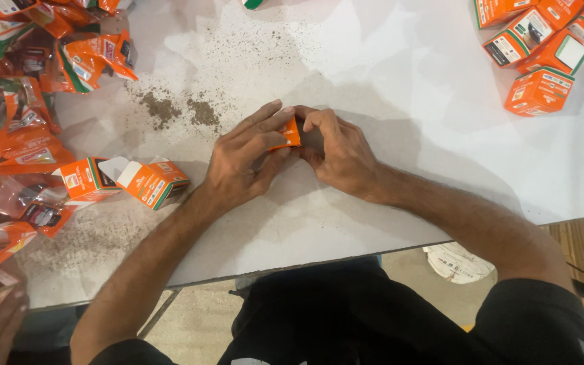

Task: The person picks up small orange packets from a pile on the table and places them into small orange cardboard boxes, folding the box flaps closed around each packet. They set finished boxes aside and repeat the packing cycle with new packets and boxes.

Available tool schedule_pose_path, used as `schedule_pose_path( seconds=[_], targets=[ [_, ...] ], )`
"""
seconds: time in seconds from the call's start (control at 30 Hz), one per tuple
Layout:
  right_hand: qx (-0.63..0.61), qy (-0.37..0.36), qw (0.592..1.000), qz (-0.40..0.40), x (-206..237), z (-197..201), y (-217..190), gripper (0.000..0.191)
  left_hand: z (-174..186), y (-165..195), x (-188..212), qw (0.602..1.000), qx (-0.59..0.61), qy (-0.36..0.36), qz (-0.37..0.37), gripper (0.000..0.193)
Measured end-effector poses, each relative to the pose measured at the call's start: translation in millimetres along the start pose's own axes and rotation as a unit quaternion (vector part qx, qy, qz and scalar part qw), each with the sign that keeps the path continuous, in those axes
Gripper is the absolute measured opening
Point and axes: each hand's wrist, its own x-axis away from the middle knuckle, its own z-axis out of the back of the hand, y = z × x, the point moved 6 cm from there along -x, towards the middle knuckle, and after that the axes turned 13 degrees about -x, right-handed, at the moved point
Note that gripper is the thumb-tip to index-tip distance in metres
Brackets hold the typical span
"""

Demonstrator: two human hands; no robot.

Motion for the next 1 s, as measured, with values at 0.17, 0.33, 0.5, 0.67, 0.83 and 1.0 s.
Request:
schedule_pose_path(
  seconds=[0.17, 0.33, 0.5, 0.67, 0.83, 1.0],
  targets=[
    [-0.001, 0.0, 1.0, 0.01, 4.6, -2.3, -0.7, 0.056, 3.2, 16.0, 8.0, 0.988, -0.116, -0.028, -0.101, 0.033],
    [0.135, 0.03, 0.989, 0.055, -9.2, 17.9, -2.6, 0.059, 37.5, 33.0, 30.8, 0.949, -0.298, -0.078, -0.072, 0.048],
    [0.251, 0.143, 0.942, 0.173, -22.8, 35.8, -23.9, 0.069, 102.6, -2.0, 89.9, 0.879, -0.432, -0.044, 0.197, 0.072],
    [-0.364, -0.177, 0.905, -0.132, -3.8, -46.4, -15.1, 0.086, 74.1, 8.8, 81.0, 0.965, -0.25, 0.06, 0.056, 0.066],
    [-0.388, -0.082, 0.89, -0.226, -4.8, -28.1, 0.0, 0.063, 46.6, 16.8, -0.5, 0.982, -0.183, -0.032, -0.042, 0.08],
    [-0.024, -0.037, 0.996, -0.083, -17.6, -0.7, -8.5, 0.059, 110.1, -104.5, -13.7, 0.791, -0.575, -0.157, 0.138, 0.087]
  ],
)
